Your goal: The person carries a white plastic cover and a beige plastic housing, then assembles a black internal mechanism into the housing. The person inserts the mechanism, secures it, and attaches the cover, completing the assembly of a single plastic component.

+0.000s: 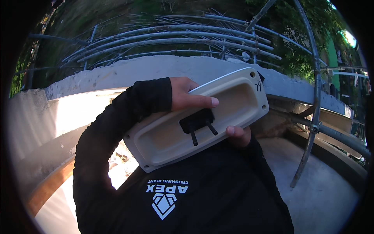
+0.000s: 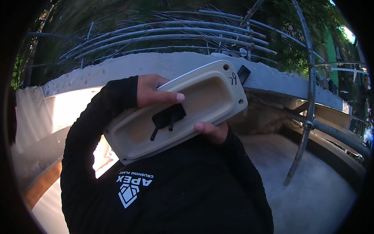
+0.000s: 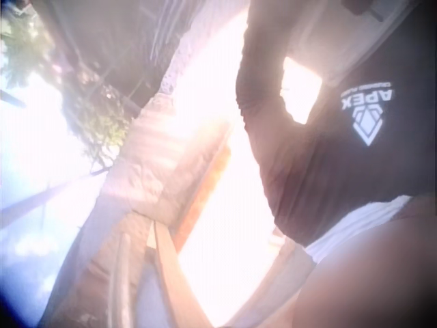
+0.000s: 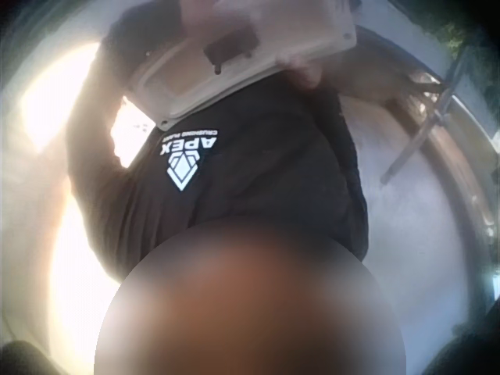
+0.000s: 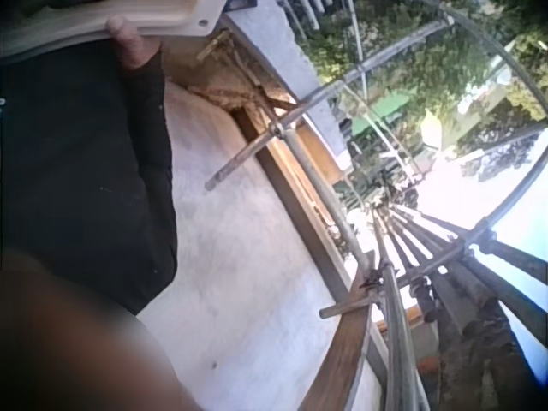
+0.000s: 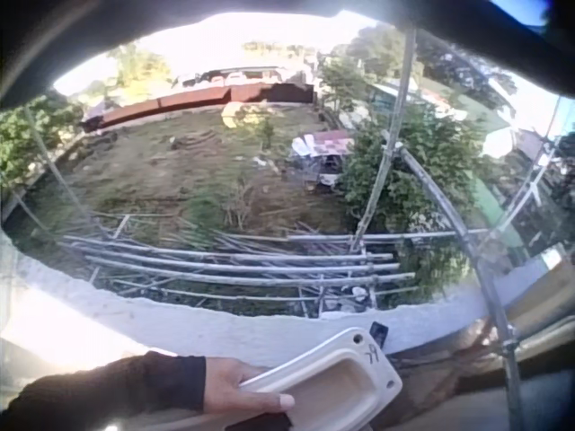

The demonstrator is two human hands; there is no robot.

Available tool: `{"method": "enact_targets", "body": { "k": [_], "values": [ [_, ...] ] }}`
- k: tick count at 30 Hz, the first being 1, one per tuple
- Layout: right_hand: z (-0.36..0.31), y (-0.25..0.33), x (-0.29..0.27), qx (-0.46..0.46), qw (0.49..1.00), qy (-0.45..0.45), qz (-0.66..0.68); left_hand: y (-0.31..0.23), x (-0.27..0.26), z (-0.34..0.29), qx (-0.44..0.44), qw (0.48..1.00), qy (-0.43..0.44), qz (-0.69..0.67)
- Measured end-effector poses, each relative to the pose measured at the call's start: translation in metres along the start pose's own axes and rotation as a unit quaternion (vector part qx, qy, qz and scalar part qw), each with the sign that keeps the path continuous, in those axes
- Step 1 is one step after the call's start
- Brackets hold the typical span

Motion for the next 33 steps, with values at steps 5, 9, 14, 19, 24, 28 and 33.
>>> {"method": "enact_targets", "body": {
  "k": [5, 9, 14, 19, 24, 28, 33],
  "values": [
    [0.003, -0.003, -0.002, -0.022, 1.0, -0.003, 0.011, -0.002, -0.001, 0.006, 0.011, 0.999, 0.008, -0.03],
    [0.006, -0.002, -0.008, -0.033, 0.999, -0.015, -0.003, -0.003, -0.005, 0.015, 0.041, 0.999, 0.006, -0.02],
    [0.005, -0.003, -0.011, -0.015, 1.0, 0.015, -0.002, -0.002, -0.004, 0.012, 0.044, 0.999, 0.006, -0.028],
    [0.006, -0.006, -0.03, 0.013, 0.996, 0.073, -0.048, -0.009, -0.005, 0.007, 0.037, 0.999, 0.013, -0.035],
    [0.014, 0.035, -0.098, -0.014, 0.955, 0.076, -0.286, -0.003, -0.005, 0.002, 0.043, 0.998, 0.014, -0.036],
    [0.04, 0.077, -0.16, -0.188, 0.812, -0.127, -0.538, 0.004, -0.003, 0.001, 0.039, 0.996, 0.018, -0.073],
    [0.068, 0.074, -0.187, -0.31, 0.596, -0.1, -0.734, -0.001, -0.001, -0.002, 0.034, 0.999, 0.001, -0.041]
  ]
}}
Point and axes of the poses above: each hand's wrist, its own z-axis towards the middle knuckle, its own x-axis out of the palm, y = z × x, the point moved 4 cm from there along z, towards the middle knuckle, and after that the axes turned 2 degrees about -y, right-handed, at the moved point
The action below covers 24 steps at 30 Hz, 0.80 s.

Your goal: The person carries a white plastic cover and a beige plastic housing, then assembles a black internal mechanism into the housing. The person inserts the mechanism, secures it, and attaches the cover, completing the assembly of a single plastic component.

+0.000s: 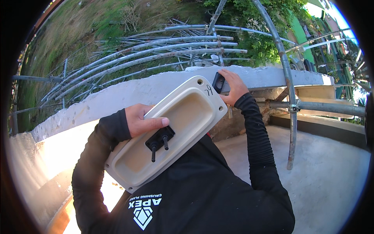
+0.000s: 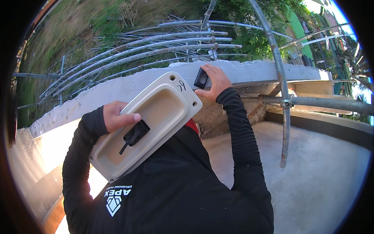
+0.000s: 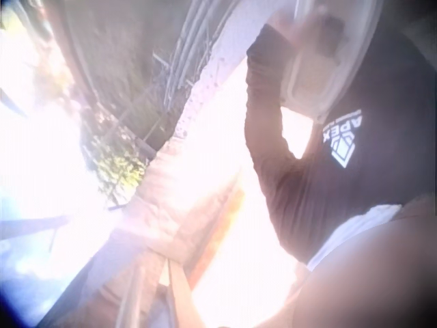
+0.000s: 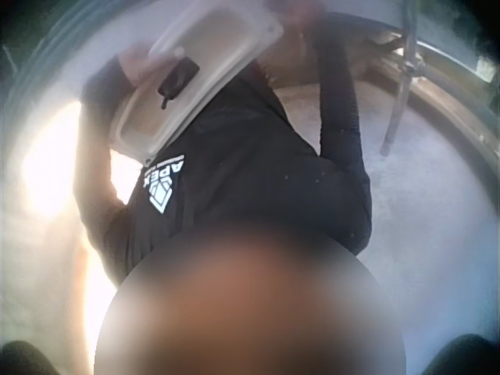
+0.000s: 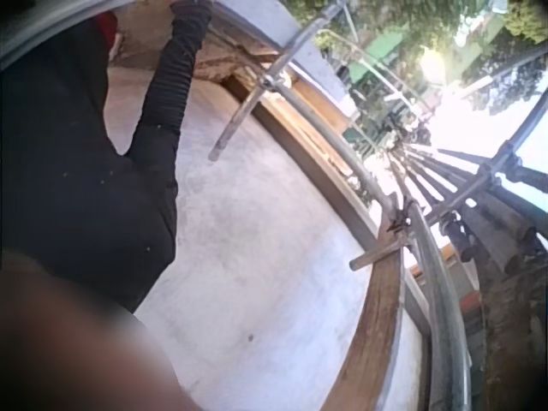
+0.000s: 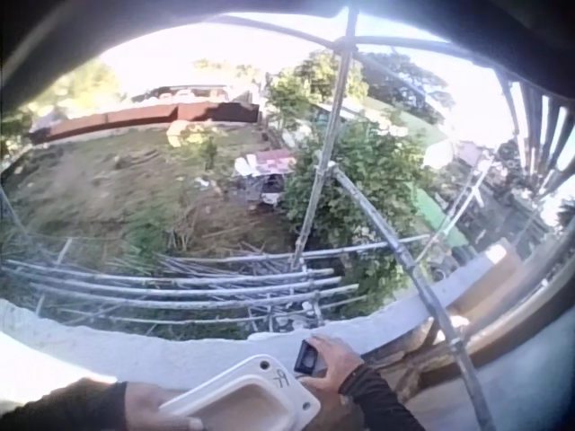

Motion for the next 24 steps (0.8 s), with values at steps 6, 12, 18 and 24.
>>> {"method": "enact_targets", "body": {
  "k": [6, 12, 18, 24],
  "values": [
    [0.021, 0.028, -0.057, 0.145, 0.982, -0.113, 0.038, 0.014, 0.002, -0.001, 0.028, 0.999, -0.018, -0.032],
    [0.036, 0.21, -0.13, -0.059, 0.978, -0.096, 0.178, 0.029, 0.005, 0.012, 0.03, 0.997, -0.005, -0.065],
    [0.054, 0.278, -0.112, -0.129, 0.977, -0.06, 0.159, 0.032, 0.005, 0.021, 0.02, 0.999, -0.007, -0.049],
    [0.053, 0.281, -0.097, -0.139, 0.984, -0.011, 0.112, 0.032, -0.002, 0.025, 0.016, 0.999, -0.031, 0.013]
  ]
}}
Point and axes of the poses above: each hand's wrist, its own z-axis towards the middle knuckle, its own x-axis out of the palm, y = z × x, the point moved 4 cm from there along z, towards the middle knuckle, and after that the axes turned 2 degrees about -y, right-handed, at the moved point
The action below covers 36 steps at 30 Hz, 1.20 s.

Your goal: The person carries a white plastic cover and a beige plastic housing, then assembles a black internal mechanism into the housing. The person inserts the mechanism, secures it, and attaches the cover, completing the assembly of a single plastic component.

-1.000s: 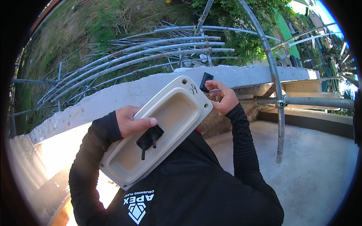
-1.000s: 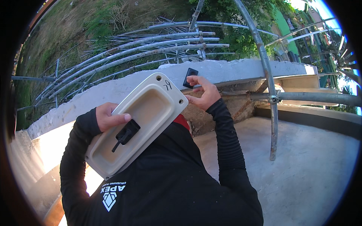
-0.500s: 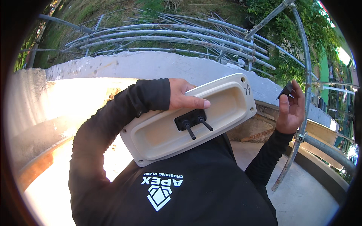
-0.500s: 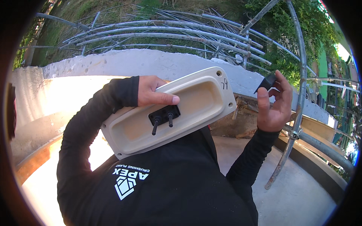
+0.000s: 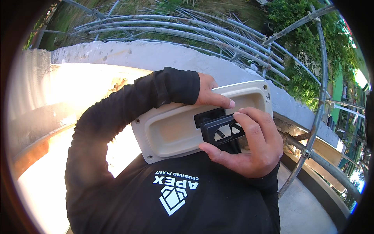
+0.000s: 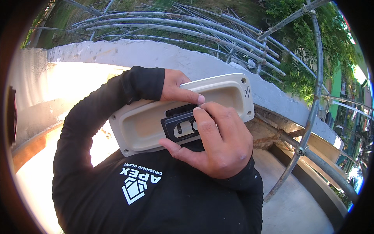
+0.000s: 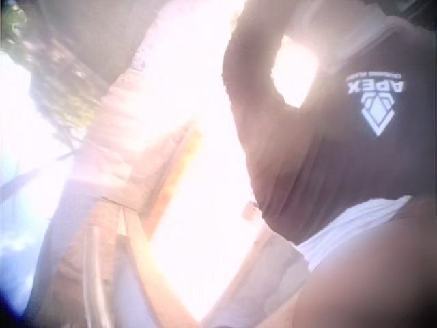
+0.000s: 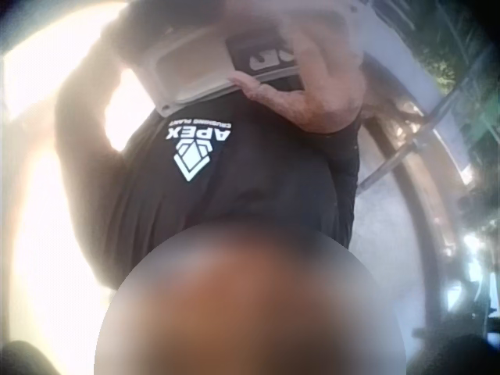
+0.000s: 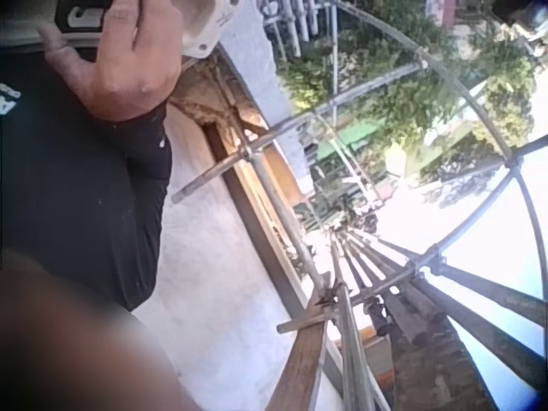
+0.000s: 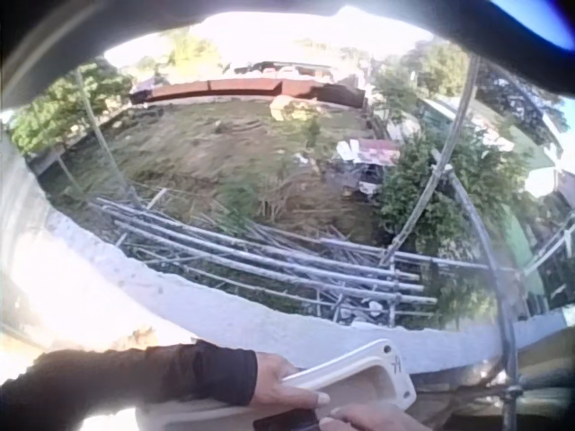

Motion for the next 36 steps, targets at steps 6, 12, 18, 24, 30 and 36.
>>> {"method": "enact_targets", "body": {
  "k": [6, 12, 18, 24, 30, 36],
  "values": [
    [-0.007, -0.012, 0.028, 0.002, 1.0, 0.021, 0.003, 0.004, -0.004, 0.009, 0.035, 0.999, -0.003, 0.017],
    [-0.014, -0.031, 0.033, 0.068, 0.992, 0.01, 0.11, 0.011, -0.007, 0.006, 0.024, 1.0, -0.008, -0.016],
    [-0.016, -0.047, 0.036, 0.067, 0.987, 0.074, 0.127, 0.011, -0.006, 0.007, -0.027, 0.999, -0.008, -0.027],
    [-0.009, -0.058, 0.03, 0.026, 0.986, 0.096, 0.132, 0.008, -0.005, 0.011, -0.038, 0.998, 0.005, -0.04],
    [-0.002, -0.061, 0.001, -0.079, 0.986, 0.041, 0.142, 0.002, -0.003, 0.008, -0.03, 0.998, 0.011, -0.053],
    [-0.006, -0.052, -0.033, -0.06, 0.972, -0.05, 0.22, 0.0, -0.003, 0.004, -0.024, 0.999, -0.022, -0.029]
  ]
}}
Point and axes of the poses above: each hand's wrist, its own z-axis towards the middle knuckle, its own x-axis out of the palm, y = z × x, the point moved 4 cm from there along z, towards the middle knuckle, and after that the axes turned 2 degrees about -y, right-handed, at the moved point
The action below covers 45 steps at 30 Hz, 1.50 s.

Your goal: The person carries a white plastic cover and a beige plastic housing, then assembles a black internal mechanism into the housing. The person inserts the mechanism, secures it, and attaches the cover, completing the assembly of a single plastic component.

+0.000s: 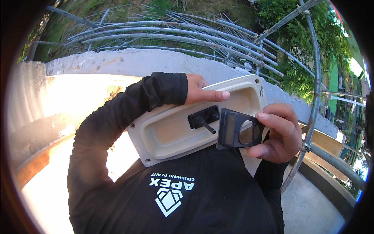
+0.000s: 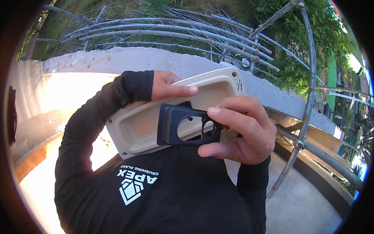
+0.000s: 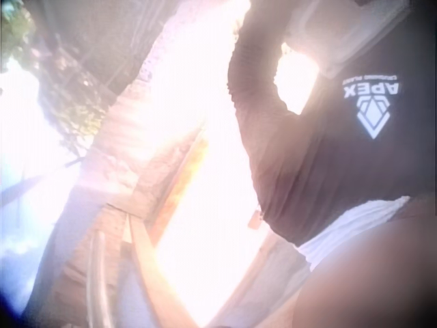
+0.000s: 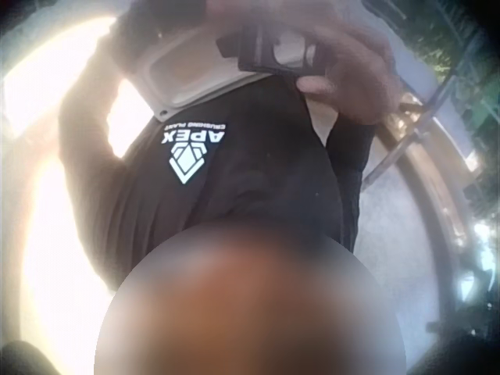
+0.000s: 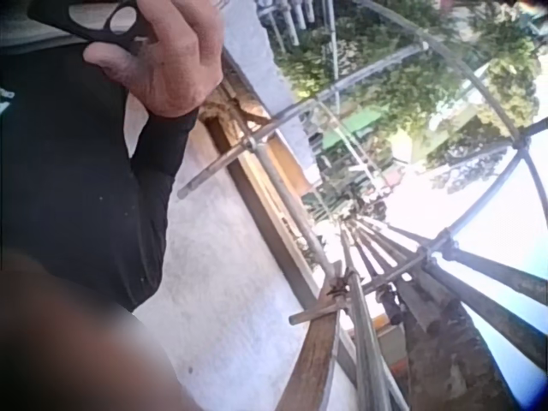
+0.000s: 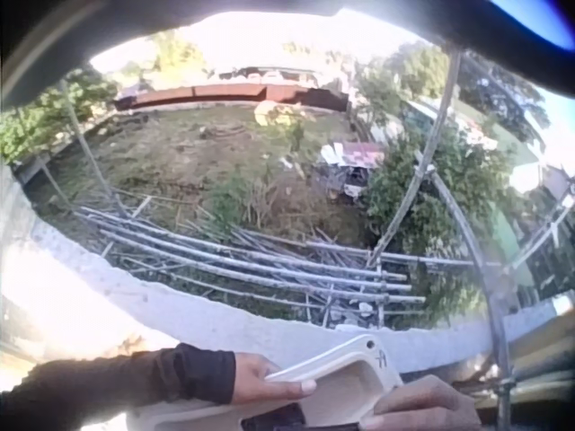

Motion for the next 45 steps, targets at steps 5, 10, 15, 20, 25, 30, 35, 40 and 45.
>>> {"method": "enact_targets", "body": {
  "k": [5, 10, 15, 20, 25, 30, 35, 40, 45],
  "values": [
    [-0.01, 0.022, 0.01, 0.142, 0.983, -0.067, -0.094, 0.004, -0.002, -0.003, 0.01, 1.0, -0.004, -0.002],
    [-0.012, 0.029, 0.035, 0.158, 0.978, 0.08, -0.113, 0.004, -0.001, -0.006, 0.0, 0.999, -0.011, -0.034],
    [-0.008, 0.014, 0.039, 0.194, 0.975, 0.101, 0.029, 0.004, 0.0, -0.008, -0.009, 0.999, 0.004, -0.044],
    [-0.012, 0.006, 0.035, 0.187, 0.97, 0.151, 0.038, 0.005, 0.001, -0.008, 0.003, 0.999, -0.001, -0.053],
    [-0.005, 0.004, 0.031, 0.111, 0.989, 0.098, 0.014, 0.009, 0.002, -0.004, 0.009, 0.999, 0.005, -0.047],
    [0.001, -0.002, 0.047, 0.043, 0.992, 0.11, -0.039, 0.01, 0.002, -0.001, 0.06, 0.997, 0.013, -0.049],
    [-0.002, -0.001, 0.049, 0.1, 0.993, 0.055, -0.008, 0.012, 0.003, -0.005, 0.012, 1.0, 0.0, -0.018],
    [0.003, 0.005, 0.052, 0.0, 0.997, 0.045, -0.07, 0.013, 0.005, -0.005, 0.018, 1.0, 0.0, -0.01],
    [0.002, 0.004, 0.063, 0.044, 0.991, 0.072, -0.101, 0.018, 0.006, 0.001, 0.087, 0.996, -0.001, -0.008]
  ]
}}
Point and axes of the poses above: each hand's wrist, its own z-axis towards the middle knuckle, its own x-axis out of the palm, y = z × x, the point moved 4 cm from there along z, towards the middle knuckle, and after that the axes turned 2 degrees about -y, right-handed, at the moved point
